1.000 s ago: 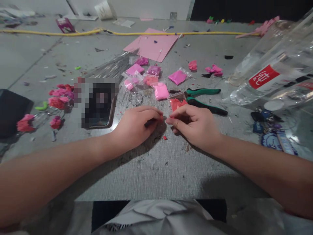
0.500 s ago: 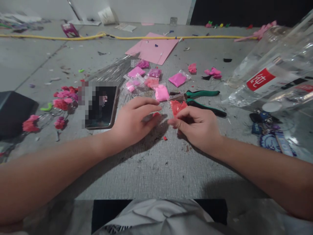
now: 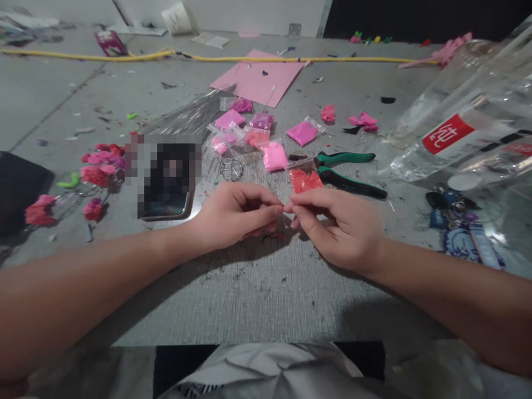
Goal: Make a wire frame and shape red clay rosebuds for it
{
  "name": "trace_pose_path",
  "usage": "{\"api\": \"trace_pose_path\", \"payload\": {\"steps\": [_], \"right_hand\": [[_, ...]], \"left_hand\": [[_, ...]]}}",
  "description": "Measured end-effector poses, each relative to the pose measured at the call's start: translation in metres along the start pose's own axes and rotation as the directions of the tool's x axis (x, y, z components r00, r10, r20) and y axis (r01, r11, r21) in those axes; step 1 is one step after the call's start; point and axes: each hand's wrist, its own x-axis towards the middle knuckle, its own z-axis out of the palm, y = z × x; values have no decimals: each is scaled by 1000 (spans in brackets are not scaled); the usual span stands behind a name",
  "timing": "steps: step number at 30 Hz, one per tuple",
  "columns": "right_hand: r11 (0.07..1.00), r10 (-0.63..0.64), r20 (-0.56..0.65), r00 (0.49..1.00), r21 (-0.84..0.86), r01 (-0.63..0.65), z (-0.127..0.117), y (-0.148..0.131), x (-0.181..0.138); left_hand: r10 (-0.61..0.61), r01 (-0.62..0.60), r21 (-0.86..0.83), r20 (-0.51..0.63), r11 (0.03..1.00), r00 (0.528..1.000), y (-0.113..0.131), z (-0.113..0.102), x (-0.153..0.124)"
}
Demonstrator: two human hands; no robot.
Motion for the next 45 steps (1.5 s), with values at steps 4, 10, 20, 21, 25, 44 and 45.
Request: {"api": "trace_pose_path", "payload": {"steps": [4,10,20,21,25,44,45], "right_hand": [[995,-97,3,995,-1,97,3,8,3],[985,-169,37,985,46,167,8,15,5],[981,-179,62,982,89,173,6,17,3],[981,-176,62,982,93,170,7,17,4],[989,-107,62,992,108,100,8,15,5],[676,251,346,904,606,-419,7,25,9],[662,256,343,904,619,-422,7,26,9]], "left_hand": [[-8,7,13,29,1000,1000,2,0,1],[-13,11,23,80,1000,997,2,-3,2],[-23,19,69,53,997,998,3,-3,2],[-14,10,77,57,997,998,2,-3,2],[21,-27,97,61,995,998,0,-3,2],[413,-398,540,100,742,905,0,4,-9],[426,-406,563,104,720,899,0,5,-10]]}}
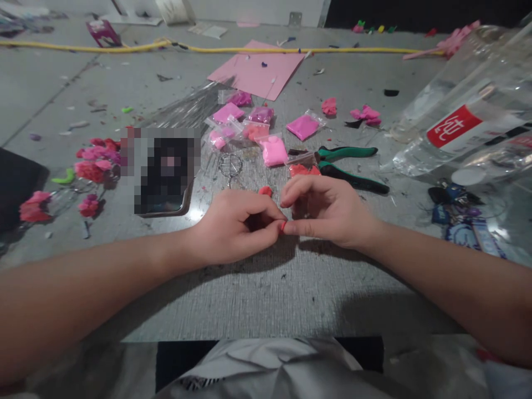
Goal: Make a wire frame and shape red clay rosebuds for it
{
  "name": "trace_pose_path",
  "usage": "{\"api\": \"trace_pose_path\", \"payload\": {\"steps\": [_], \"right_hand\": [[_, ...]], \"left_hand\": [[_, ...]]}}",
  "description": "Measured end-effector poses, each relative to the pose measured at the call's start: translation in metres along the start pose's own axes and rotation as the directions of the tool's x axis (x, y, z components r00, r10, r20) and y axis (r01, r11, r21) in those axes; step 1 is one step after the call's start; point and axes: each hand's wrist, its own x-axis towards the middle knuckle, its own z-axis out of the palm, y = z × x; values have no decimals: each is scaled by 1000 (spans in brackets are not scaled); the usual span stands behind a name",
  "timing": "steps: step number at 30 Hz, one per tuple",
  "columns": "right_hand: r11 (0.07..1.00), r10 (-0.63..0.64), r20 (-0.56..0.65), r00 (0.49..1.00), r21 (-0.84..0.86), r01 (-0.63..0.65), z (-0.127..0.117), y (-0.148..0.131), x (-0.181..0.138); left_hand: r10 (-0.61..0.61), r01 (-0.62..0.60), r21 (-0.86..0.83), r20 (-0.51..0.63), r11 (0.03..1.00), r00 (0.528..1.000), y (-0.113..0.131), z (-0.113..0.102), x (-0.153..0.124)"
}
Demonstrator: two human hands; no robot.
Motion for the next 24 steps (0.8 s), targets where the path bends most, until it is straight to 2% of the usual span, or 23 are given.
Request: {"api": "trace_pose_path", "payload": {"steps": [5,7,10,12,17,19,22,24], "right_hand": [[998,31,-49,998,48,-29,3,-5,0],[997,73,-119,990,40,-69,5,-8,0],[995,100,-227,969,26,-96,7,-8,-1],[996,87,-257,962,27,-83,6,-5,-2],[991,116,-238,964,-31,-127,2,4,-5],[993,119,-224,967,8,-121,2,5,-6],[988,117,-230,966,124,-91,1,4,-7],[987,125,-246,961,134,-94,1,3,-8]], "left_hand": [[52,-52,136,1,989,999,-3,-4,0],[125,-143,196,102,970,987,-9,-8,0],[206,-269,202,285,942,936,-19,-12,-1],[219,-295,202,329,934,919,-24,-12,-2],[181,-272,217,364,938,914,-29,-8,-3],[167,-260,217,368,941,915,-29,-7,-2],[168,-231,173,315,958,934,-28,-9,1],[154,-179,85,241,980,958,-26,-12,4]]}}
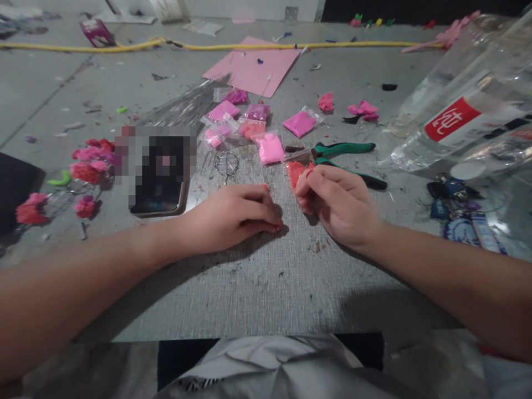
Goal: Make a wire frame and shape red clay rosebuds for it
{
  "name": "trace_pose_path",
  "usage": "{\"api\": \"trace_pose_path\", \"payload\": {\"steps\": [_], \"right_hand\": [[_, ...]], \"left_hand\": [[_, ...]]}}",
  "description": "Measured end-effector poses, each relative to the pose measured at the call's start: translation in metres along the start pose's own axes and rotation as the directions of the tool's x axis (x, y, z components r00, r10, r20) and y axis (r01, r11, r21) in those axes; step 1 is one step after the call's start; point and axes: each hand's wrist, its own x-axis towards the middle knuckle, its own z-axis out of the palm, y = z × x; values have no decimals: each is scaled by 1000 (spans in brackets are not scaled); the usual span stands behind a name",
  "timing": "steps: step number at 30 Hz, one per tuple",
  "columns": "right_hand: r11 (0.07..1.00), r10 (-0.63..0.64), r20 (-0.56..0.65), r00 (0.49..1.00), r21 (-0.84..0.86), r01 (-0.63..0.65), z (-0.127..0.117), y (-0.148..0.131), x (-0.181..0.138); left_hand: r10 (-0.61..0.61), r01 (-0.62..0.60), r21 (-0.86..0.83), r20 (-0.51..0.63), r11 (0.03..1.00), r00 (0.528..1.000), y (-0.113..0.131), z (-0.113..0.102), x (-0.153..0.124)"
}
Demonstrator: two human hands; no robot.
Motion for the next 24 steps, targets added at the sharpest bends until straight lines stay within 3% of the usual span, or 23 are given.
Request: {"api": "trace_pose_path", "payload": {"steps": [3,6,9,12,16,24], "right_hand": [[997,-19,-14,1000,-74,18,1,-3,-4],[976,-133,51,990,-166,139,1,-8,-9],[895,-272,194,943,-309,322,3,-14,-13],[796,-326,332,885,-409,446,6,-20,-15],[731,-385,394,834,-422,537,10,-20,-15],[703,-396,420,816,-433,564,13,-15,-13]], "left_hand": [[-153,125,-228,-109,966,982,4,-5,4],[-356,224,-512,-175,829,918,9,-3,5],[-459,175,-749,-188,639,868,14,7,3],[-521,118,-901,-131,417,843,20,18,3],[-507,59,-974,-63,220,860,26,24,5],[-465,41,-987,-37,157,884,27,26,5]]}}
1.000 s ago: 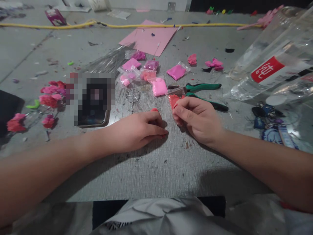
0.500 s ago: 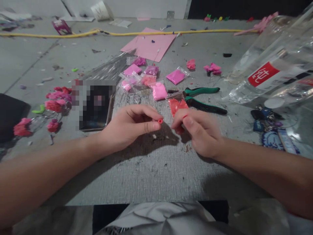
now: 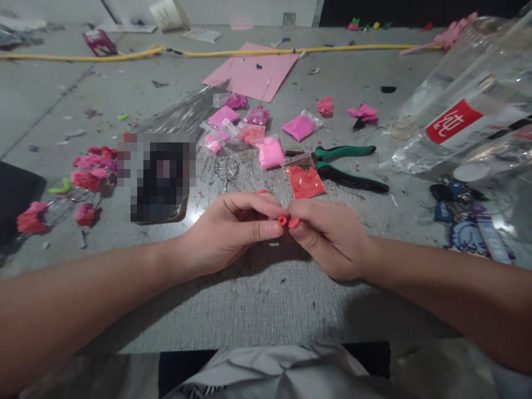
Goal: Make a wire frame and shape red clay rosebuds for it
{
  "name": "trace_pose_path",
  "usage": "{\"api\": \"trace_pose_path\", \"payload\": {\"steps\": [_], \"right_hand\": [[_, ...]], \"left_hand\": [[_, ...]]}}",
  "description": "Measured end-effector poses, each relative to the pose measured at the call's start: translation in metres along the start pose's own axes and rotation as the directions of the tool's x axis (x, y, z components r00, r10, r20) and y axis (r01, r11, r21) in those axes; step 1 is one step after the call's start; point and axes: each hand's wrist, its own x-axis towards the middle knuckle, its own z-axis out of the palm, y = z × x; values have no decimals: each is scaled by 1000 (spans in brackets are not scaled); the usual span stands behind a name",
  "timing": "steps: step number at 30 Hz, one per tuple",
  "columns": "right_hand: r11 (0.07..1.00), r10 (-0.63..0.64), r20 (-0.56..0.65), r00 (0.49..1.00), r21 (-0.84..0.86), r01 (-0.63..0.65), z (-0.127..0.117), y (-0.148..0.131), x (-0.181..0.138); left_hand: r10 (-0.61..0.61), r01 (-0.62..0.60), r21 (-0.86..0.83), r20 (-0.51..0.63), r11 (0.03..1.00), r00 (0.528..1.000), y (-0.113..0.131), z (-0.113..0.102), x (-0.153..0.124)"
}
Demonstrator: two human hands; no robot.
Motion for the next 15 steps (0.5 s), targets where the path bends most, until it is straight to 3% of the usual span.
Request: {"api": "trace_pose_path", "payload": {"steps": [15], "right_hand": [[1000,-23,5,1000,-19,23,-1,1,-1]], "left_hand": [[3,-3,-25,2,1000,1000,-2,-2,1]]}}
